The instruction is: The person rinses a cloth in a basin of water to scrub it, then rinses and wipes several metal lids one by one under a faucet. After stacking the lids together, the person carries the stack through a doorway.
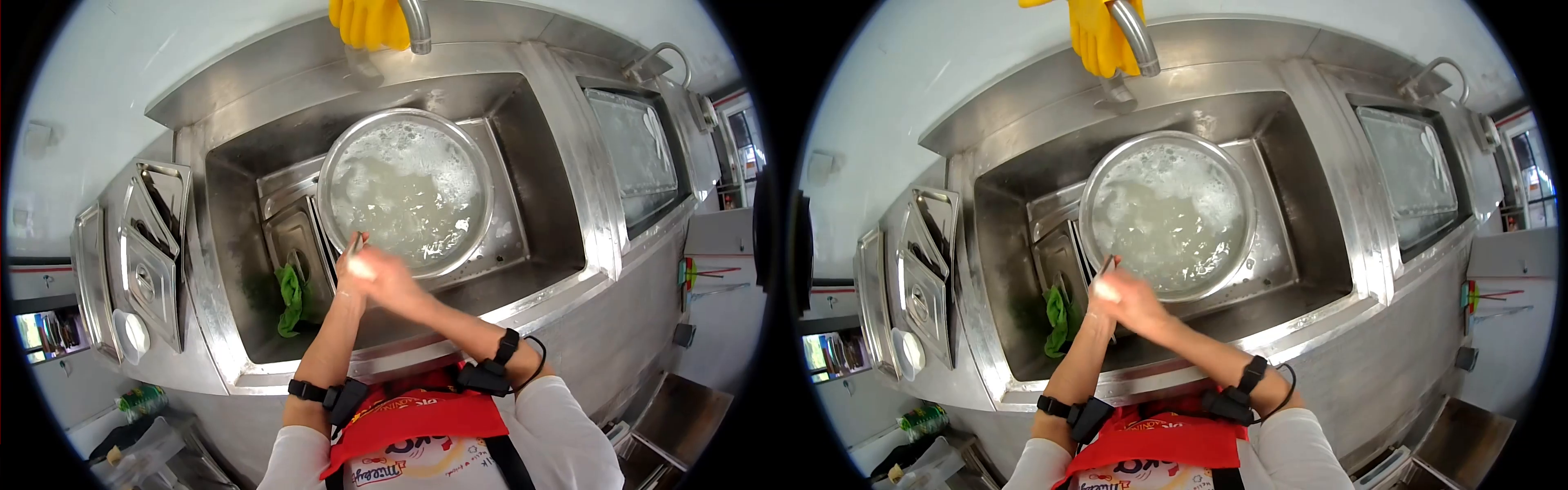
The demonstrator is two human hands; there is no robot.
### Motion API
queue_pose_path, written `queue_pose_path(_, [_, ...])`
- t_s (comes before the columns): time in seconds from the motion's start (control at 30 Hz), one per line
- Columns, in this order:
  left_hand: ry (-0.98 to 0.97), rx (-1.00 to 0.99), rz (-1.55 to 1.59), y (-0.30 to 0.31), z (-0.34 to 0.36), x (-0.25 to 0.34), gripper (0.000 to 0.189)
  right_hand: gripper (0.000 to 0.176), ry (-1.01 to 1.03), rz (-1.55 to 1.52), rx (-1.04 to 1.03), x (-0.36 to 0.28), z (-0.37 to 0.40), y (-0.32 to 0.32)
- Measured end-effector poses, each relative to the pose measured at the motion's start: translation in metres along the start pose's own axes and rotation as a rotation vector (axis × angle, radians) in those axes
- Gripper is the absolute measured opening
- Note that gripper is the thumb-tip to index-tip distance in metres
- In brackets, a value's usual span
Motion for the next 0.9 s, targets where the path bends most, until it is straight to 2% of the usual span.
queue_pose_path(0.07, [-0.025, -0.068, 0.095, -0.022, 0.002, -0.005, 0.028, 0.017, 0.072, 0.09, -0.067, 0.01, -0.003, 0.003])
queue_pose_path(0.1, [-0.024, 0.168, -0.007, -0.04, 0.005, -0.006, 0.026, 0.016, 0.107, 0.133, -0.101, 0.02, -0.006, 0.004])
queue_pose_path(0.13, [-0.023, 0.407, -0.11, -0.051, 0.011, -0.009, 0.024, 0.012, -0.055, 0.015, 0.045, 0.039, -0.015, 0.013])
queue_pose_path(0.2, [-0.004, 0.393, -0.189, -0.065, 0.018, -0.013, 0.028, 0.011, -0.19, 0.375, 0.039, 0.056, -0.027, 0.022])
queue_pose_path(0.27, [-0.117, 0.439, -0.367, -0.072, 0.027, -0.01, 0.027, 0.009, -0.005, 0.326, -0.006, 0.041, -0.017, 0.011])
queue_pose_path(0.33, [-0.193, -0.021, -0.004, -0.016, 0.002, -0.017, 0.03, 0.009, 0.248, 0.193, -0.04, -0.012, -0.008, 0.006])
queue_pose_path(0.37, [-0.164, -0.246, 0.166, 0.012, -0.009, -0.021, 0.032, 0.009, 0.233, 0.271, -0.082, -0.012, -0.004, 0.0])
queue_pose_path(0.4, [-0.118, -0.059, 0.048, -0.018, 0.001, -0.02, 0.033, 0.009, 0.216, 0.349, -0.125, -0.009, 0.0, -0.003])
queue_pose_path(0.47, [-0.027, 0.325, -0.194, -0.048, 0.016, -0.022, 0.036, 0.009, 0.04, 0.321, -0.042, 0.025, -0.011, 0.013])
queue_pose_path(0.5, [0.036, 0.384, -0.297, -0.058, 0.016, -0.02, 0.038, 0.009, -0.042, 0.305, 0.001, 0.047, -0.022, 0.024])
queue_pose_path(0.53, [0.058, 0.352, -0.422, -0.064, 0.027, -0.017, 0.041, 0.01, -0.12, 0.293, 0.056, 0.065, -0.026, 0.032])
queue_pose_path(0.57, [0.09, 0.295, -0.356, -0.068, 0.032, -0.015, 0.041, 0.012, -0.195, 0.285, 0.107, 0.08, -0.026, 0.039])
queue_pose_path(0.67, [0.064, 0.141, -0.288, -0.078, 0.031, -0.001, 0.036, 0.017, -0.573, -0.54, 0.303, 0.12, -0.009, 0.044])
queue_pose_path(0.77, [-0.062, 0.127, -0.447, -0.06, 0.032, -0.003, 0.032, 0.02, -0.879, -0.864, 0.443, 0.066, -0.009, 0.066])
queue_pose_path(0.8, [-0.113, 0.135, -0.527, -0.055, 0.03, -0.003, 0.031, 0.019, -0.765, -0.814, 0.381, 0.06, -0.011, 0.064])
queue_pose_path(0.83, [-0.084, 0.198, -0.33, -0.061, 0.033, 0.003, 0.028, 0.019, -0.649, -0.761, 0.323, 0.053, -0.011, 0.058])
queue_pose_path(0.9, [-0.051, 0.235, -0.258, -0.063, 0.029, 0.004, 0.024, 0.016, -0.367, -0.552, 0.17, 0.029, -0.006, 0.039])
Point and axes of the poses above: each hand's wrist, its own z-axis away from the middle knuckle, its own y-axis out of the back of the hand, x = y × z, the point moved 2 cm from there along -z, towards the middle knuckle, and after that the axes turned 8 degrees about -z, right-handed, at the moved point
